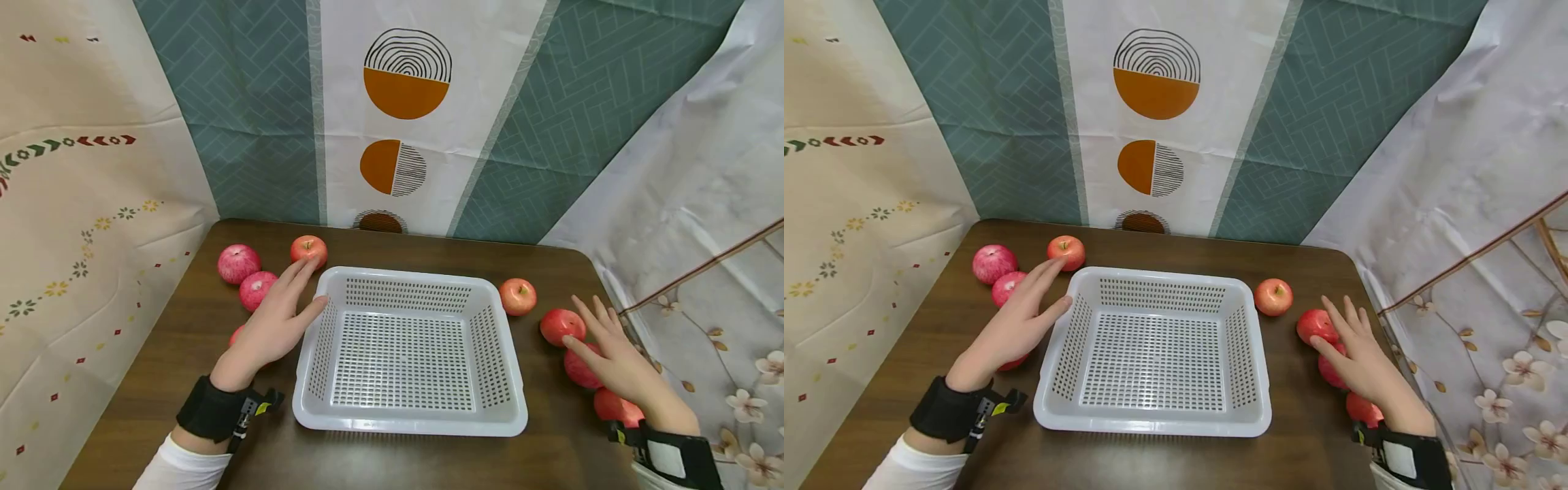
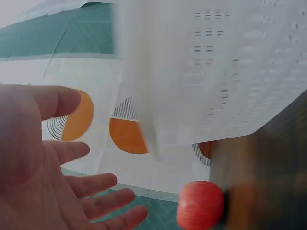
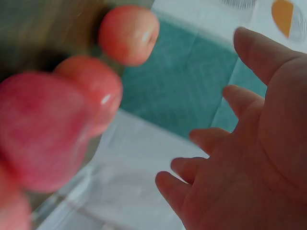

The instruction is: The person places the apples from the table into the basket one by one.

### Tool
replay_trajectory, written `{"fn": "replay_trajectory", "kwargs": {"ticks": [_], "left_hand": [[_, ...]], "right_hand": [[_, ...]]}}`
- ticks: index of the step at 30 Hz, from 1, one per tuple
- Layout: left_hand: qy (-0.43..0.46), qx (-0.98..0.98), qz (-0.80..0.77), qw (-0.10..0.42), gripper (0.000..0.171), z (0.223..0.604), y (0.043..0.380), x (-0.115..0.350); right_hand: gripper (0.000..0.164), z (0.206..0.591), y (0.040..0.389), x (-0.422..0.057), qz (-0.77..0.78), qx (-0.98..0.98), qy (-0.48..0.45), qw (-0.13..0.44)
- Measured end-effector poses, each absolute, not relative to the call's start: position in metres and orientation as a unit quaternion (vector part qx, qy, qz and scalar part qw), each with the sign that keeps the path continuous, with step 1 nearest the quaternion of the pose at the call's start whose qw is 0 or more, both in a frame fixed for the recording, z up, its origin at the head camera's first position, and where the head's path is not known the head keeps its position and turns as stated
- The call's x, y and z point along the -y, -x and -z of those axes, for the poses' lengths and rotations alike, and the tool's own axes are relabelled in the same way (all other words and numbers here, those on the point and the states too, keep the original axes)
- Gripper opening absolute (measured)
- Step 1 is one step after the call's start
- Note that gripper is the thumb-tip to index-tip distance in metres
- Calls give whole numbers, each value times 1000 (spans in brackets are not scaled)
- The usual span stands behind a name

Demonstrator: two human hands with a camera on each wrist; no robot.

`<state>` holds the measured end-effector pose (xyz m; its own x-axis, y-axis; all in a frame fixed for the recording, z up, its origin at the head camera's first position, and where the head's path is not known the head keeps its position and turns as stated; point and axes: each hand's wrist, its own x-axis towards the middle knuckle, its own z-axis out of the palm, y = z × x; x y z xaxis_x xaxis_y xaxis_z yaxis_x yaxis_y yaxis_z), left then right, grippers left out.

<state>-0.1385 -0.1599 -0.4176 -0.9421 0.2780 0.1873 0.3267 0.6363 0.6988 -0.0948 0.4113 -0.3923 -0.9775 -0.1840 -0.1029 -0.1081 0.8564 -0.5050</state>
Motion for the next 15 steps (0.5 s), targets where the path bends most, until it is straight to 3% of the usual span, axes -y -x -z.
{"fn": "replay_trajectory", "kwargs": {"ticks": [8,15], "left_hand": [[112,896,427,39,74,435,123,153],[63,902,427,14,77,445,121,142]], "right_hand": [[88,419,48,-455,252,-966,-8,63],[101,446,30,-469,210,-974,-68,55]]}}
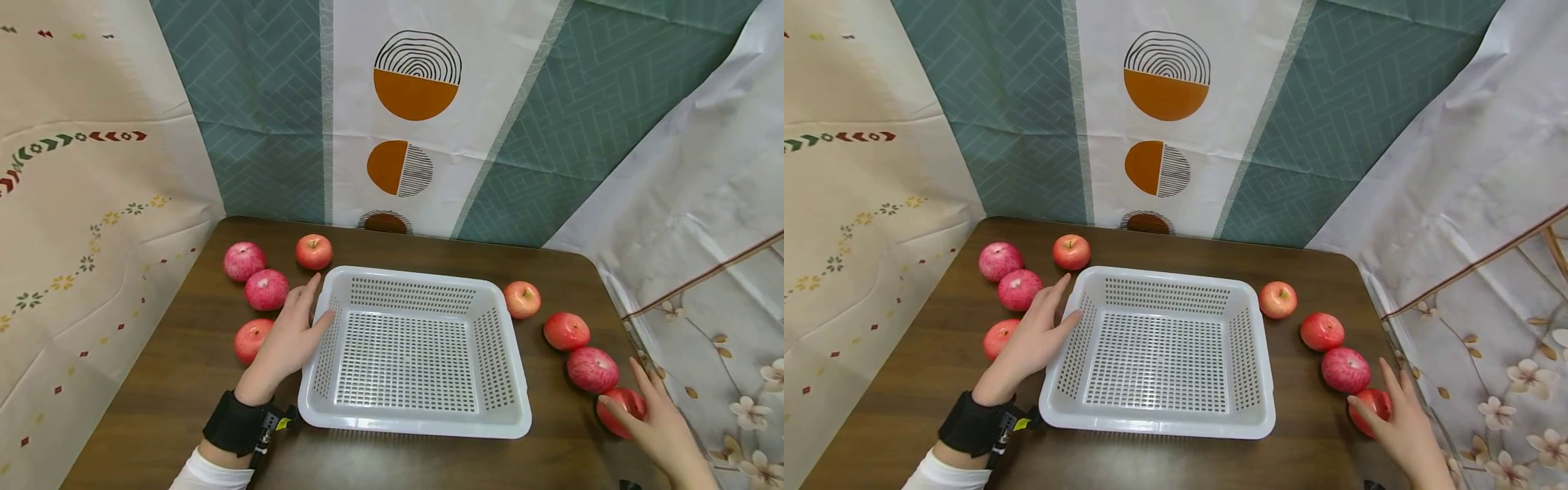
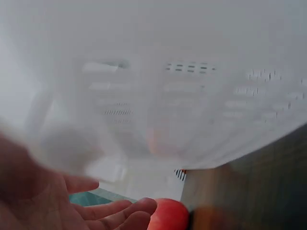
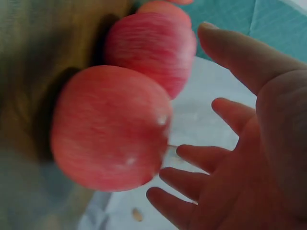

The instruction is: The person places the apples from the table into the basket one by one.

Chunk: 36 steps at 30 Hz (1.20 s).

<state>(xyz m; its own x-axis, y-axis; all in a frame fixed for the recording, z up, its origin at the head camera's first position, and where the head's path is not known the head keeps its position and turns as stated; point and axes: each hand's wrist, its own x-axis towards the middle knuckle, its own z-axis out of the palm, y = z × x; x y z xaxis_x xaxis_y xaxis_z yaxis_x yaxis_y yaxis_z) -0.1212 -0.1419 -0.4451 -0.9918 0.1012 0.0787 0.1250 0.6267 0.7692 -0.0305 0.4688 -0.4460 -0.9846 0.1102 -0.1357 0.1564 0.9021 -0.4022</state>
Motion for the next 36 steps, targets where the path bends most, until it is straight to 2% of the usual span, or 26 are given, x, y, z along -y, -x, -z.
{"fn": "replay_trajectory", "kwargs": {"ticks": [7,17,28,36], "left_hand": [[42,898,437,-14,79,453,124,135],[19,891,452,-42,82,460,128,131],[-15,878,476,-54,69,460,130,123],[-11,879,475,-51,67,461,129,123]], "right_hand": [[103,468,25,-470,202,-975,-93,14],[86,501,20,-475,206,-974,-60,-66],[78,511,15,-476,231,-966,-94,-68],[78,511,17,-472,240,-961,-115,-69]]}}
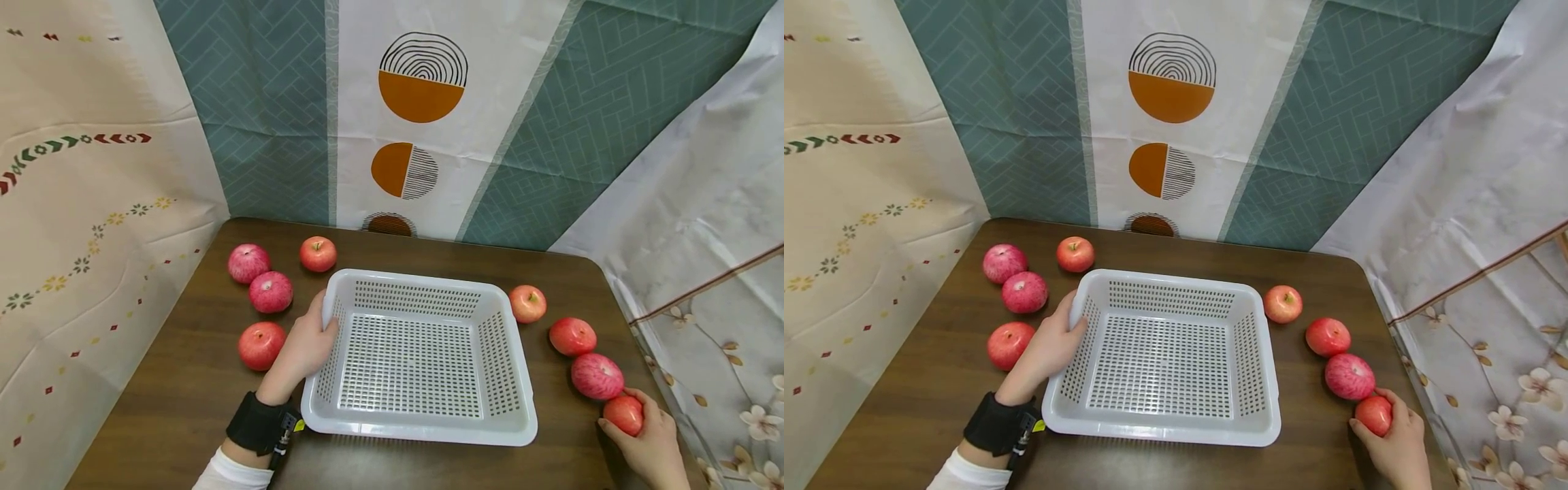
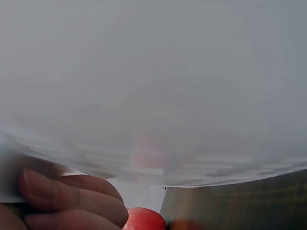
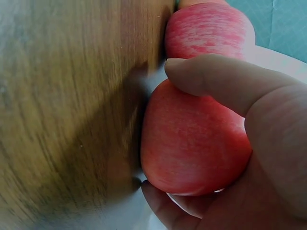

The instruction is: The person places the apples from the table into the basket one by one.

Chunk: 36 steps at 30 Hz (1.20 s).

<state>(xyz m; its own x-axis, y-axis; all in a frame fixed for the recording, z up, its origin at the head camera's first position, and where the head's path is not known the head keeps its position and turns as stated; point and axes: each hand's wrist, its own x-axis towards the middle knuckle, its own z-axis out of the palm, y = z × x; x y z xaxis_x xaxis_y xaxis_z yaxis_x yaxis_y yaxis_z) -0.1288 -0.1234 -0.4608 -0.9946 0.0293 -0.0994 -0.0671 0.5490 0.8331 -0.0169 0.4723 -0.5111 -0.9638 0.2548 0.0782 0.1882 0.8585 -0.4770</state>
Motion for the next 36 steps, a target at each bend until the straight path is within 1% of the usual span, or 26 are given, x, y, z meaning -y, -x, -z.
{"fn": "replay_trajectory", "kwargs": {"ticks": [13,25,36], "left_hand": [[8,-872,-485,65,67,459,127,123],[4,-869,-490,72,68,461,126,122],[4,-878,-473,77,70,457,128,121]], "right_hand": [[75,513,17,-469,-236,960,121,86],[77,515,14,-468,-240,954,158,81],[79,517,12,-469,-237,957,129,106]]}}
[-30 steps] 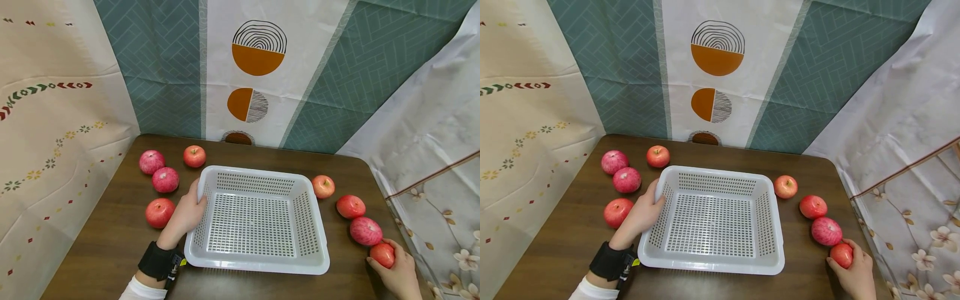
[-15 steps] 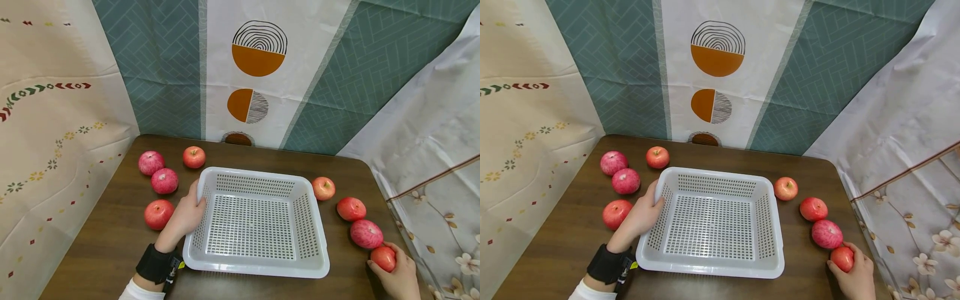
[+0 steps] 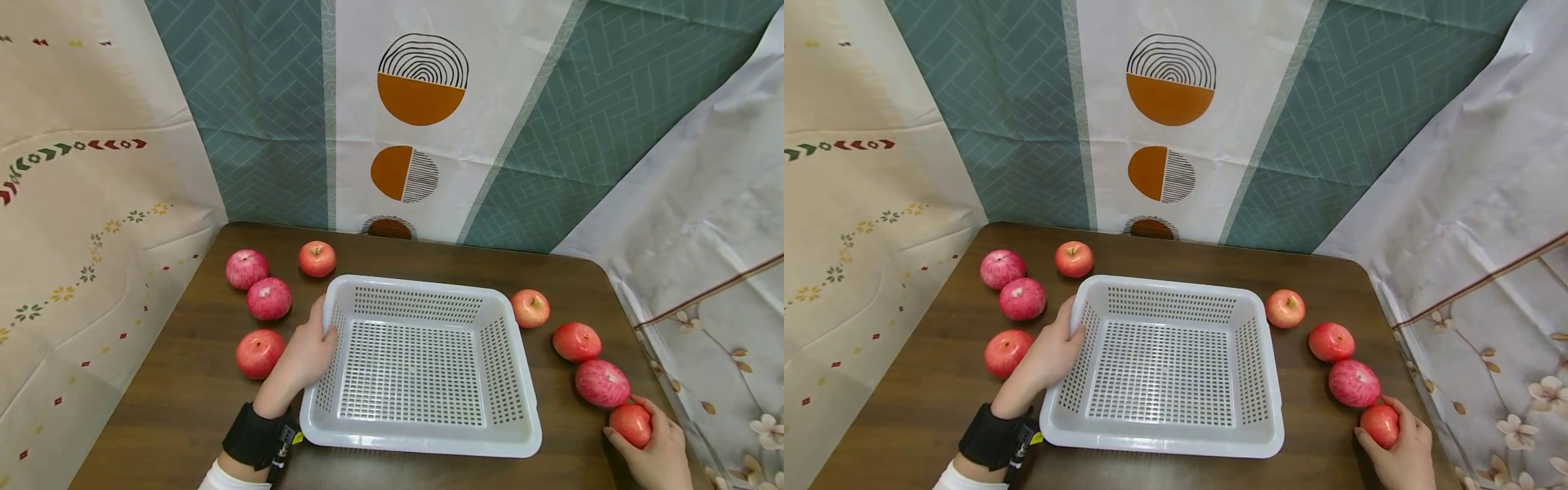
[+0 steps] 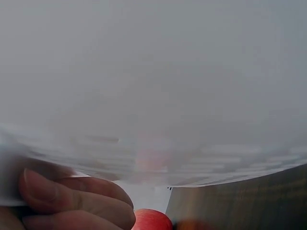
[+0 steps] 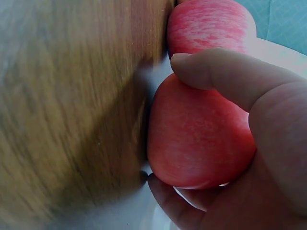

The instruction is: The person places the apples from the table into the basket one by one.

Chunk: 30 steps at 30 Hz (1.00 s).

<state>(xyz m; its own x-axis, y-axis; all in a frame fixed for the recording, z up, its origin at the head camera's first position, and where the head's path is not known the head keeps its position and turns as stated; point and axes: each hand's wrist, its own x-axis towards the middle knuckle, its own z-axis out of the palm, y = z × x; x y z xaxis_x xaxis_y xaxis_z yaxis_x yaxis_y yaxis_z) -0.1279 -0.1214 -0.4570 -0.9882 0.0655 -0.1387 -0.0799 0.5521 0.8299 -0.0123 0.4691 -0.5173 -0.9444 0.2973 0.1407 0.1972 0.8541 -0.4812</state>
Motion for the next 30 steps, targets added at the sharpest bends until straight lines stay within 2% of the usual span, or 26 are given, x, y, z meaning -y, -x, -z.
{"fn": "replay_trajectory", "kwargs": {"ticks": [14,21,30], "left_hand": [[3,-876,-476,76,69,456,127,121],[2,-877,-475,75,69,457,127,121],[0,-876,-476,73,69,458,128,121]], "right_hand": [[81,517,5,-467,-235,953,175,81],[82,507,-1,-468,-224,955,162,104],[80,477,7,-451,-216,960,138,116]]}}
